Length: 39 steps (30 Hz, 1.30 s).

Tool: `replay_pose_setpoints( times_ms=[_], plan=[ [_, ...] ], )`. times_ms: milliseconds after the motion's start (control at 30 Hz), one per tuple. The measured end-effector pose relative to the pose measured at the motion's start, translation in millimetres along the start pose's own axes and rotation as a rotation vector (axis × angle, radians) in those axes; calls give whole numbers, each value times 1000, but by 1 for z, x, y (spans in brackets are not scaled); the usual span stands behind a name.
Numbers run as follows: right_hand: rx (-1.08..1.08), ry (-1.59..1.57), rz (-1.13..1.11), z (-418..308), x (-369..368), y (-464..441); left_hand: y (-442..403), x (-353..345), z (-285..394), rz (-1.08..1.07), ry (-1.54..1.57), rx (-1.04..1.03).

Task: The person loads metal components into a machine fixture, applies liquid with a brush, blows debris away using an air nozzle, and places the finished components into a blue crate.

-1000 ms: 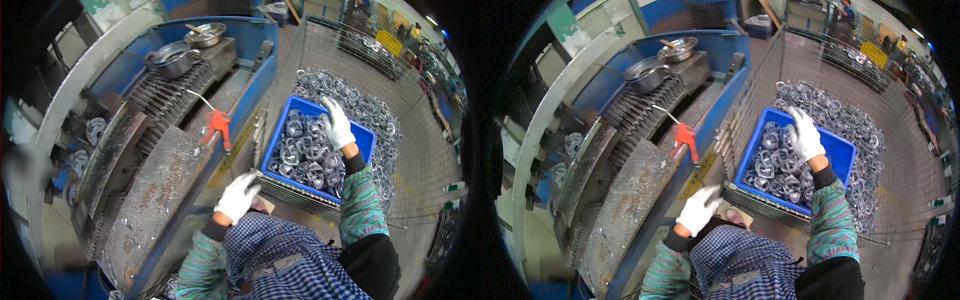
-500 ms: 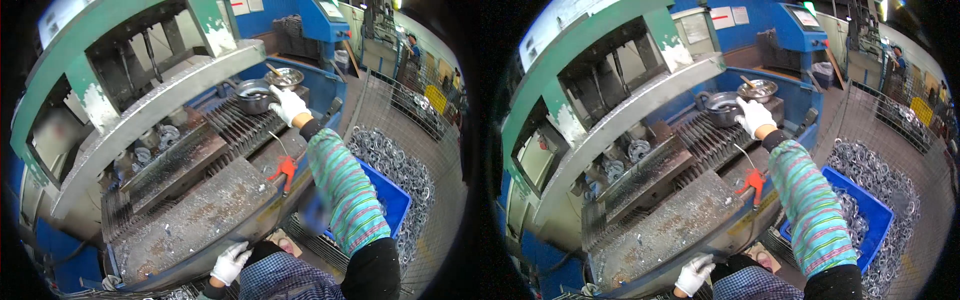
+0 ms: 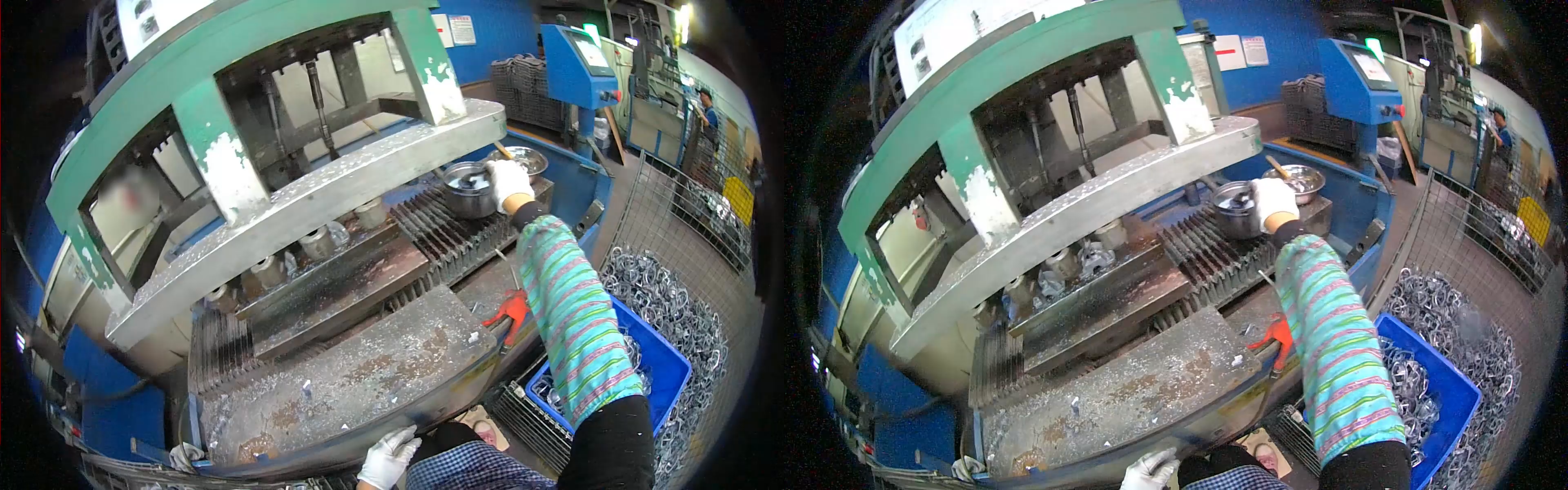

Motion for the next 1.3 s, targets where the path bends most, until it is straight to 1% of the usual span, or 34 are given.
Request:
replay_pose_setpoints(
  times_ms=[33, 100, 133, 167, 200, 233, 300, 367, 400, 433, 500, 533, 600, 633, 700, 767, 833, 867, 900, 967, 1000, 1067, 1100, 1167, 1233, 1267, 1300],
  plan=[
    [10, -17, 17, -5, 9, 5, 1, 1, 1, 3, -4, -14],
    [-64, 35, -122, -9, 19, 9, 2, 3, 1, 15, -7, -8],
    [-34, 109, -158, -8, 22, 12, 3, 3, -1, -9, -36, 7],
    [-68, 83, -199, -9, 29, 15, 3, 3, -2, -32, -65, 21],
    [-35, 82, -204, -13, 40, 20, 4, 3, 0, -19, -80, -18],
    [29, 92, -148, -24, 56, 29, 5, 4, 0, -10, -81, -1],
    [88, -37, -32, -34, 76, 45, 7, 5, 2, -37, -44, -34],
    [85, -115, -42, -51, 91, 59, 9, 7, 3, -56, -27, -18],
    [138, -172, 12, -54, 90, 68, 11, 7, 4, -89, -14, 31],
    [144, -181, 8, -63, 88, 76, 13, 8, 4, -123, 0, 80],
    [293, -398, 35, -94, 89, 93, 15, 10, 5, -132, -28, 86],
    [354, -470, 80, -110, 86, 99, 15, 11, 5, -104, -55, 55],
    [395, -536, 16, -144, 76, 105, 17, 13, 6, -68, -103, 8],
    [428, -578, 1, -161, 68, 105, 19, 14, 6, -61, -108, 15],
    [411, -605, -72, -198, 57, 104, 23, 17, 6, -30, -72, 43],
    [535, -703, 5, -224, 22, 97, 26, 20, 5, -44, -47, 70],
    [550, -747, -52, -253, 2, 88, 29, 24, 2, -57, -24, 98],
    [510, -709, -142, -266, -4, 84, 30, 26, 1, -35, -41, 91],
    [542, -704, -117, -277, -7, 81, 31, 27, 0, -15, -57, 85],
    [415, -568, -240, -292, -19, 71, 32, 30, -1, 10, -74, 80],
    [416, -572, -240, -292, -21, 67, 33, 32, 0, 28, -87, 76],
    [414, -693, -111, -288, -20, 61, 35, 32, -2, 61, -82, 64],
    [370, -605, -145, -283, -12, 59, 36, 32, -4, 94, -72, 48],
    [394, -688, -17, -260, -21, 51, 36, 31, -5, 92, -54, 50],
    [288, -721, -108, -239, -3, 47, 34, 27, -10, 85, -30, 43],
    [287, -799, -78, -223, -8, 42, 32, 25, -9, 55, -31, 52],
    [284, -807, -16, -211, -4, 41, 30, 23, -9, 24, -32, 58]
  ],
)
Point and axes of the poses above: each hand's wrist, its own y-axis away from the middle knuckle, its own x-axis out of the back of the hand, z = x × y, the point moved 3 cm from there along -y, towards the middle knuckle, and after that the axes turned 12 degrees about -y, right-handed, at the moved point
